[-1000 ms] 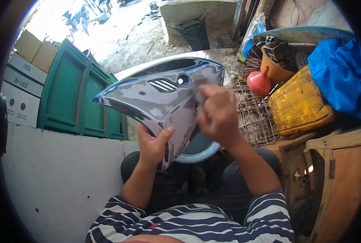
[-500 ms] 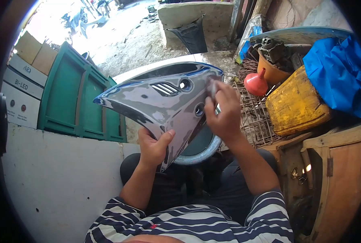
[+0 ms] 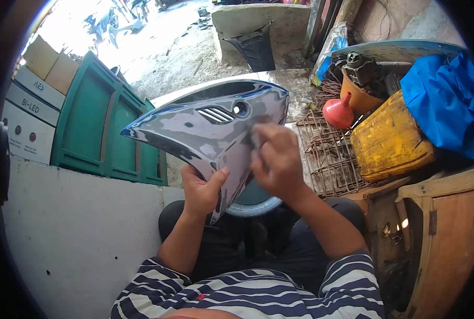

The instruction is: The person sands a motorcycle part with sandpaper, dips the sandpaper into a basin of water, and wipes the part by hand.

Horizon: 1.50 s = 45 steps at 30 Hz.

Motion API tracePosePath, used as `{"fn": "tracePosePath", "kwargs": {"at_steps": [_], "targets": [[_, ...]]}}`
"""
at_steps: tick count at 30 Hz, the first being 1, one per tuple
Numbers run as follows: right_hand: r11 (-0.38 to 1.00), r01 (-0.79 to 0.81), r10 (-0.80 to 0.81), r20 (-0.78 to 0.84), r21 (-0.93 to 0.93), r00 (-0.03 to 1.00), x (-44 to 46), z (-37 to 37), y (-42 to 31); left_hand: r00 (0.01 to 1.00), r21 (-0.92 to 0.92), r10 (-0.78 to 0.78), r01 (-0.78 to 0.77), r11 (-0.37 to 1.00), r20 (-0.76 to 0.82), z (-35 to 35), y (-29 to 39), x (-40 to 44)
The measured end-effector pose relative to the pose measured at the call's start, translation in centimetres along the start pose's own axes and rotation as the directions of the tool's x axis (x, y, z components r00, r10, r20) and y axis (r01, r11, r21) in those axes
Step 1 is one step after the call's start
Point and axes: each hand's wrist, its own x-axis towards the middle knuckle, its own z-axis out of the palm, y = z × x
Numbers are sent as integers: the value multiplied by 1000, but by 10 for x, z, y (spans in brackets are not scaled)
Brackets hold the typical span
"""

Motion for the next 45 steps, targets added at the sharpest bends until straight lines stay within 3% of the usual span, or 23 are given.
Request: {"fn": "tracePosePath", "kwargs": {"at_steps": [1,4,5,8,9,12,13,17,20,21,24,26,28,31,35,39,42,45], "targets": [[993,112,-111,36,-33,993,1,0,-6,1000,-9,-12,12,1000,-15,-1,2,1],[998,66,-66,-3,-22,998,4,-4,17,1000,3,-21,21,1000,-16,-3,0,0],[998,-63,62,-52,-25,997,5,-4,25,1000,9,-14,14,1000,-11,-3,-1,1],[972,-204,195,-88,-113,977,5,-8,37,1000,-64,15,-17,998,-24,2,-2,1],[985,-133,120,-121,-108,985,6,-5,27,1000,-71,7,-8,997,-20,2,-2,2],[983,162,-159,42,-87,986,8,-9,-4,1000,-79,-22,21,997,-17,0,-3,1],[982,167,-163,54,-88,985,9,-11,-2,999,-79,-34,33,996,-16,-1,-4,1],[977,-161,149,-90,-137,985,8,-11,45,1000,-29,-18,18,999,9,-3,-6,-1],[984,-127,114,-101,-129,988,7,-11,35,1000,-52,20,-19,998,11,1,-2,0],[998,-43,40,-73,-50,997,6,-9,24,1000,-64,15,-15,998,2,2,-2,1],[980,184,-180,54,-76,982,10,-12,0,998,-72,-57,56,996,-22,0,-1,0],[997,46,-49,-39,-59,998,9,-10,22,987,-63,-162,160,985,-24,-3,1,-1],[978,-138,127,-81,-154,989,12,-14,41,996,-48,-87,87,995,2,-4,-2,-1],[984,-95,83,-88,-149,993,10,-13,34,1000,-59,-25,26,998,13,0,-3,0],[977,208,-206,50,-38,977,10,-13,-4,998,-118,-66,64,991,-20,-1,-2,2],[987,-61,51,-72,-149,996,14,-16,38,995,-123,-97,94,988,-15,-3,-5,1],[979,-112,96,-101,-168,990,15,-20,37,997,-107,-76,77,991,11,-1,-4,1],[987,161,-160,39,-30,986,14,-17,5,996,-112,-92,93,989,11,-2,-3,2]]}}
